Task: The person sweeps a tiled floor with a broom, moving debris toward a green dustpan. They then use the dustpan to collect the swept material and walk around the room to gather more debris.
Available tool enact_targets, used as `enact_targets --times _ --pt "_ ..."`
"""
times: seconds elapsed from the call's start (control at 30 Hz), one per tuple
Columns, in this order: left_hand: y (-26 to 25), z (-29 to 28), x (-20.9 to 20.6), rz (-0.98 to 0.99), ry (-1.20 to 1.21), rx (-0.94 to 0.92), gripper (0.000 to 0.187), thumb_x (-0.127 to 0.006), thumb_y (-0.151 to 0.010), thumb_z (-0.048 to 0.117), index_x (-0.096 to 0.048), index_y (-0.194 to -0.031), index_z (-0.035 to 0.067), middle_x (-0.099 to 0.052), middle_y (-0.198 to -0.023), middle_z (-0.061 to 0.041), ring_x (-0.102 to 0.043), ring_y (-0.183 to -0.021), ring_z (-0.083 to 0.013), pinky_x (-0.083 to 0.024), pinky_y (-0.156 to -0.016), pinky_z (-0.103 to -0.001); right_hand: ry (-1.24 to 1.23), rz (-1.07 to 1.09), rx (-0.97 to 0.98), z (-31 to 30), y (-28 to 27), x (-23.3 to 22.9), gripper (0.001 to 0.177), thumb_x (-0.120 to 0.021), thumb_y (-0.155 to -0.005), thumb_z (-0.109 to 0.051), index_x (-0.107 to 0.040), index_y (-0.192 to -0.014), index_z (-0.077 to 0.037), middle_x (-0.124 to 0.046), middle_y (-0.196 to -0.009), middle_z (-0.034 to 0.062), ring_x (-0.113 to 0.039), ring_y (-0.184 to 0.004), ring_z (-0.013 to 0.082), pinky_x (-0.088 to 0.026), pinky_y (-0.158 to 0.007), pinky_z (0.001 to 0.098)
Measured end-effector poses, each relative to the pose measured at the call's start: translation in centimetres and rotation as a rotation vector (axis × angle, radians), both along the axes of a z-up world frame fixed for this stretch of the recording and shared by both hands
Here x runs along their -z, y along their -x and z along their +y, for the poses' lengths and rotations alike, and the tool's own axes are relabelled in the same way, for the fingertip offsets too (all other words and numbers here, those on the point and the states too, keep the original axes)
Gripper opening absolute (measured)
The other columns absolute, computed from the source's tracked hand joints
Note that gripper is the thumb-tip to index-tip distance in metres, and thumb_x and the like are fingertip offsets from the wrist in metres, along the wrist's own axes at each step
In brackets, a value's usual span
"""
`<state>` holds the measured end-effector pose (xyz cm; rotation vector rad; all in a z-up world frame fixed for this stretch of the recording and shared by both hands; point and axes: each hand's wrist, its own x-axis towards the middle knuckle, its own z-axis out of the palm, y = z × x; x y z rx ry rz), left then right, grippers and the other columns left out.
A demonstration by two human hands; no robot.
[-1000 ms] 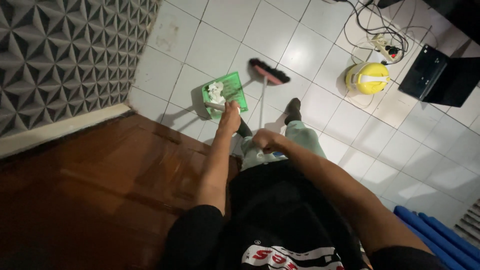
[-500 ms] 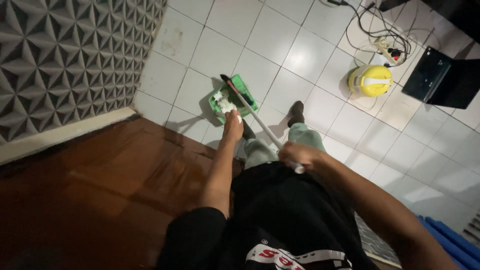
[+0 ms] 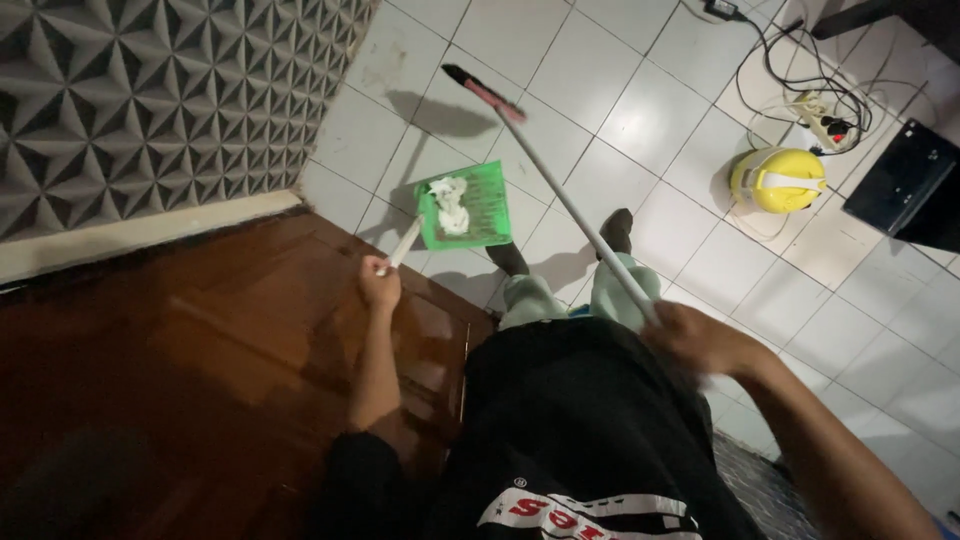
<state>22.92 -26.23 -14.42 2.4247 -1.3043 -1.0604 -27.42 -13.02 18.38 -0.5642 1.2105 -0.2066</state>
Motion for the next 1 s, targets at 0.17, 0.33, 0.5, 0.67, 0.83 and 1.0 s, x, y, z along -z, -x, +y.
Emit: enact_targets --times 0.17,0.33,0.5,0.67,0.83,1.0 --pt "-2.0 -0.9 -2.8 0.218 0.057 0.02 0.014 -0.06 -0.085 0.0 -0.061 -0.095 0.01 -0.068 -0.092 -0.017 -0.068 -0.07 -0.0311 -0.053 -0.061 -0.036 0.063 0.708 -0.473 -1.0 -3.8 17.4 0.044 -0.052 -0.1 -0.039 -0.058 -0.123 -0.002 -0.073 -0.081 0.0197 -0.075 -0.055 0.0313 -0.057 -0.044 0.044" --pt "-2.8 -0.9 -1.1 0.099 0.133 0.12 0.013 -0.064 -0.081 0.004 -0.066 -0.088 0.014 -0.074 -0.094 -0.015 -0.073 -0.092 -0.0391 -0.057 -0.08 -0.042 0.062 0.954 -0.667 -0.1 -1.6 25.0 0.041 -0.058 -0.095 -0.03 -0.058 -0.127 -0.004 -0.073 -0.101 0.0221 -0.077 -0.095 0.042 -0.062 -0.076 0.0564" --pt "-3.0 -1.5 -0.9 0.041 0.169 0.135 0.013 -0.06 -0.086 0.005 -0.064 -0.088 0.018 -0.071 -0.089 -0.006 -0.075 -0.072 -0.0261 -0.056 -0.071 -0.036 -0.089 1.209 -0.85 8.6 3.9 26.3 0.043 -0.062 -0.089 -0.036 -0.066 -0.129 -0.018 -0.078 -0.102 0.0122 -0.077 -0.1 0.0391 -0.06 -0.071 0.053" --pt "-0.9 -0.6 -0.3 0.015 0.325 0.207 0.015 -0.067 -0.083 0.004 -0.069 -0.078 0.018 -0.069 -0.081 -0.011 -0.069 -0.087 -0.0359 -0.052 -0.085 -0.039 -0.233 1.221 -0.826 13.8 7.6 20.4 0.041 -0.047 -0.102 -0.033 -0.065 -0.134 -0.015 -0.08 -0.113 0.0157 -0.076 -0.109 0.0386 -0.06 -0.083 0.0531" --pt "0.9 -0.7 3.4 -0.078 0.379 0.349 0.02 -0.076 -0.078 0.011 -0.071 -0.069 0.028 -0.068 -0.074 0.001 -0.068 -0.08 -0.026 -0.051 -0.082 -0.033 -0.276 1.189 -0.73 17.3 8.4 17.2 0.042 -0.05 -0.101 -0.032 -0.067 -0.131 -0.009 -0.081 -0.107 0.0238 -0.078 -0.104 0.0436 -0.06 -0.08 0.0579" --pt "4.3 -0.6 7.9 -0.151 0.318 0.282 0.015 -0.073 -0.079 0.015 -0.073 -0.071 0.028 -0.068 -0.075 -0.001 -0.071 -0.083 -0.0281 -0.055 -0.082 -0.038 -0.202 0.972 -0.506 17.1 6.5 12.8 0.049 -0.038 -0.109 -0.029 -0.072 -0.115 0.005 -0.079 -0.094 0.0294 -0.08 -0.093 0.0451 -0.061 -0.084 0.0537"
